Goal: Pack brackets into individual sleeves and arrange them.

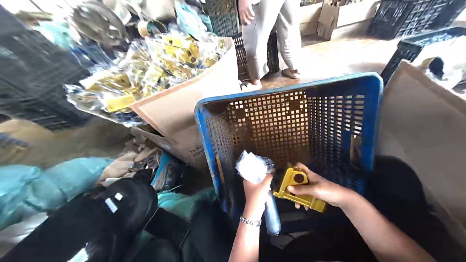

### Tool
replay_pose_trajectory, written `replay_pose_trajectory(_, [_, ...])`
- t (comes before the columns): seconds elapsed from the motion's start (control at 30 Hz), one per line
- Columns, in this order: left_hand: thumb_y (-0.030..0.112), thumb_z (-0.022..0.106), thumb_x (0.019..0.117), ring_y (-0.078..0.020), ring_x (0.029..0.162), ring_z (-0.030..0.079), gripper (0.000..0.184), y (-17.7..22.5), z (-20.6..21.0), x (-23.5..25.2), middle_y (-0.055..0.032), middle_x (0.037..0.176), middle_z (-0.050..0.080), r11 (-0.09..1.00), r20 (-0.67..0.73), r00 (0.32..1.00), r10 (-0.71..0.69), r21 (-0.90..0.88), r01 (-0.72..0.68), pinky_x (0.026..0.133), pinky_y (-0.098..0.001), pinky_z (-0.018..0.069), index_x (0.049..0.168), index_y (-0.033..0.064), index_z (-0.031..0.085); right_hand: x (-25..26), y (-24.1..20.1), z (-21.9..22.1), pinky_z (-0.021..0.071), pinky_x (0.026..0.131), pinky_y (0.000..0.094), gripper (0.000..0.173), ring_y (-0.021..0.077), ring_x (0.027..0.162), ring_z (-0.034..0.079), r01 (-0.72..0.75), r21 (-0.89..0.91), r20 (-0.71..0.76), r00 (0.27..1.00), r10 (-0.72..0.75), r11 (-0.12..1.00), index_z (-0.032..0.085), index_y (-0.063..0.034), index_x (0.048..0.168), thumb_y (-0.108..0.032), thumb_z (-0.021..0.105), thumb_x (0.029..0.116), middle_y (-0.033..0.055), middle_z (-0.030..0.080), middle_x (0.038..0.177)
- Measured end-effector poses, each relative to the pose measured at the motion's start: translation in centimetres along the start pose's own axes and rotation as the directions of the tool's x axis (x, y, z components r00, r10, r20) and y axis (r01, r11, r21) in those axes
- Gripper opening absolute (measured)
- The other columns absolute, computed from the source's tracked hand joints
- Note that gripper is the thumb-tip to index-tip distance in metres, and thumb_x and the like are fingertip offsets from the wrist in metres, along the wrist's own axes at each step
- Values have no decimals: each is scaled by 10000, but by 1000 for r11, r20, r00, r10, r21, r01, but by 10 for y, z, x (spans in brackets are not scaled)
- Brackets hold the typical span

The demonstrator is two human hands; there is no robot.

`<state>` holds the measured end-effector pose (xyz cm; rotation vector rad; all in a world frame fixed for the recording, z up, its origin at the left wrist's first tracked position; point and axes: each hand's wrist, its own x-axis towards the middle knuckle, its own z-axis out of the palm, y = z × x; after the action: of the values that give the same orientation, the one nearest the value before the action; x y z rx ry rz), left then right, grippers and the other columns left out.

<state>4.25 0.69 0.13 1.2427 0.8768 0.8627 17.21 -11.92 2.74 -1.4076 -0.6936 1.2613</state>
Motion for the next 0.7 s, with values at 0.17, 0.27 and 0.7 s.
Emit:
replay_pose_trajectory(0.17, [-69,776,808,-47,901,652,473,20,14,-22,-87,995,667,998,9,1000,-12,-69,13,819,-211,556,1211,-100,530,10,13,13,571,889,423,485,261,995,702,171,-617,-277,866,-415,768,509,84,1327,-167,686,951,210,684,1126])
replay_pose_trajectory(0.27, [-49,762,836,-69,935,659,442,21,11,-28,-114,1022,672,999,48,998,33,4,-33,852,-228,559,1211,-113,537,1,13,30,524,926,612,434,484,1107,651,33,-887,-79,972,-222,461,533,58,1370,-146,614,996,313,586,1324])
replay_pose_trajectory(0.7, [90,842,764,-74,1079,643,653,8,23,-27,-247,1111,662,737,-211,708,674,258,-625,983,-203,504,1197,-263,506,-2,8,5,587,817,291,462,114,934,682,378,79,-380,867,-323,922,549,2,1373,-109,655,937,70,684,1084])
